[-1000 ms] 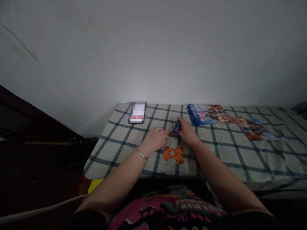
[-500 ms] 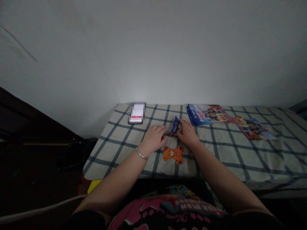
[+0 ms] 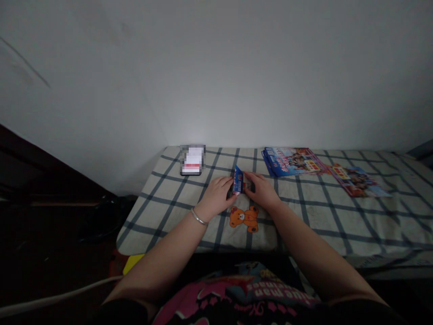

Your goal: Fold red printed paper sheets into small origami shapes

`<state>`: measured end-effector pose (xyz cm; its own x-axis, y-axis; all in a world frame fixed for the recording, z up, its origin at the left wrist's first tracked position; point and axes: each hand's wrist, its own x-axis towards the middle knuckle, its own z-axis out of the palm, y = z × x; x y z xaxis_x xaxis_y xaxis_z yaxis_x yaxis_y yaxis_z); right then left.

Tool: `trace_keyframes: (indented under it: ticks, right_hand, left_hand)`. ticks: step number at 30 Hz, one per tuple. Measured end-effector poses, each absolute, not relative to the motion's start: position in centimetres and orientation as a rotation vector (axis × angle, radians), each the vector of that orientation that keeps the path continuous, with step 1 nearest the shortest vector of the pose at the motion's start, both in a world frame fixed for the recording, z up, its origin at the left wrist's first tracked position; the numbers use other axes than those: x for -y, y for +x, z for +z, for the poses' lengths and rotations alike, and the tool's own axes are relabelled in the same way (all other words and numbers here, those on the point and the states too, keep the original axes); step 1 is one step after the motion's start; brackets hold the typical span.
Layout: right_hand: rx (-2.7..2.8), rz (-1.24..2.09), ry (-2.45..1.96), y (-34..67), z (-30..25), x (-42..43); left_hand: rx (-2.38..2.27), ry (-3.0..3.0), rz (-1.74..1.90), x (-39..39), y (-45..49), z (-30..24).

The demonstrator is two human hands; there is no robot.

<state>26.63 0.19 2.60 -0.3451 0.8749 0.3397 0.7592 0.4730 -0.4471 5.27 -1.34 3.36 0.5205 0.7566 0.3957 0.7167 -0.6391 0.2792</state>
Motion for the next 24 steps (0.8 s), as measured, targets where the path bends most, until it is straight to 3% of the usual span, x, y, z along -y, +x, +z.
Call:
trace_keyframes:
  ticks: [16, 24]
  right_hand:
    - [2.073, 0.409, -1.172, 26.6, 2.8, 0.0]
    - [1.756, 0.916, -1.079, 24.5, 3.3, 0.2]
  left_hand:
    - [-1.159, 2.452, 0.986, 0.6, 4.6, 3.2]
    - [-1.086, 2.436, 1.019, 0.8, 4.8, 3.4]
